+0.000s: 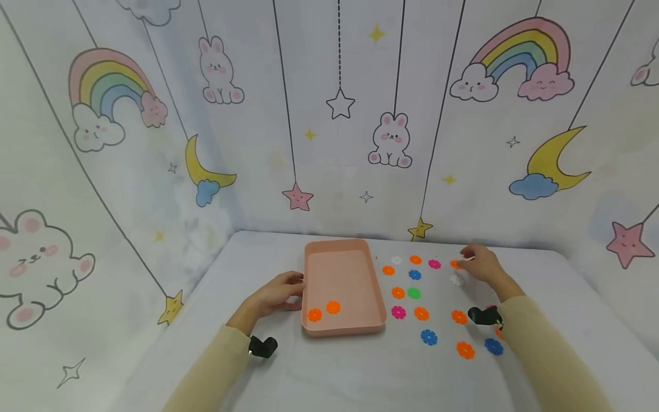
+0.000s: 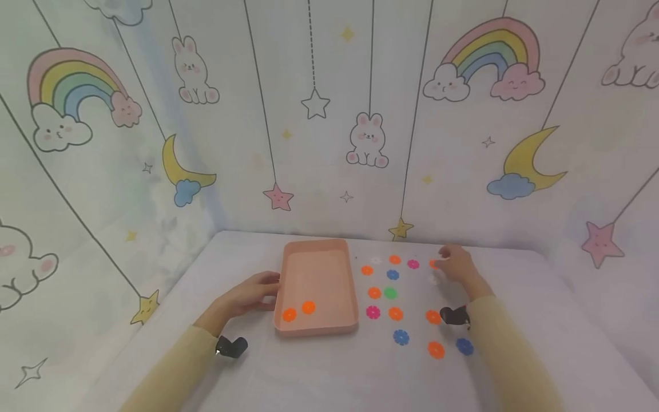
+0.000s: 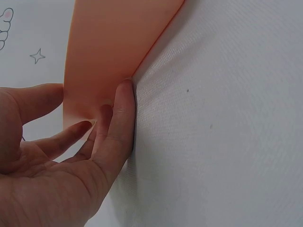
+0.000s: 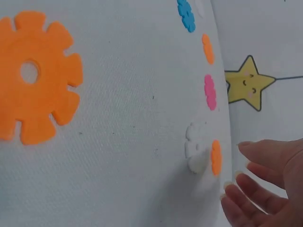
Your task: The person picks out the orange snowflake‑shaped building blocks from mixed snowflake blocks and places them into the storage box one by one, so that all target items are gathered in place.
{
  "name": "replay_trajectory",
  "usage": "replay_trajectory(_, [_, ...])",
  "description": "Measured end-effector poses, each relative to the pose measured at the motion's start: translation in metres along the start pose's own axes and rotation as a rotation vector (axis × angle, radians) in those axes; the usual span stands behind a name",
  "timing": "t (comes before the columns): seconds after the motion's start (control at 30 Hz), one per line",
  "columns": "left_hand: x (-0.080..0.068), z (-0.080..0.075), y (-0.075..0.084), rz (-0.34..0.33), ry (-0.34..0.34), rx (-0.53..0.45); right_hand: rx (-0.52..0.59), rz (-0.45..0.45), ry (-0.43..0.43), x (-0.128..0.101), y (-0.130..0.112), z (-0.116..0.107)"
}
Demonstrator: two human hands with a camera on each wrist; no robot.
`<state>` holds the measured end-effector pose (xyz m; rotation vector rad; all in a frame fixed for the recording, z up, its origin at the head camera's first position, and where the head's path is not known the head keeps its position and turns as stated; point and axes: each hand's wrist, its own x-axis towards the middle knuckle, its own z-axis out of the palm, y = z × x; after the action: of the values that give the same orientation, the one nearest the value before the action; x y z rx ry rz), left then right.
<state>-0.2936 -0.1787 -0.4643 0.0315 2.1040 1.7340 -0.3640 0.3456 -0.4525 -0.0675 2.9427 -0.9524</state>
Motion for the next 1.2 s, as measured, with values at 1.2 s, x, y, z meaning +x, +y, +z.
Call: replay_trajectory(1.2, [0.002, 0.000, 0.000, 0.006, 0.010, 0.003, -0.008, -0.010, 0.089, -0.006, 0.009, -0.004])
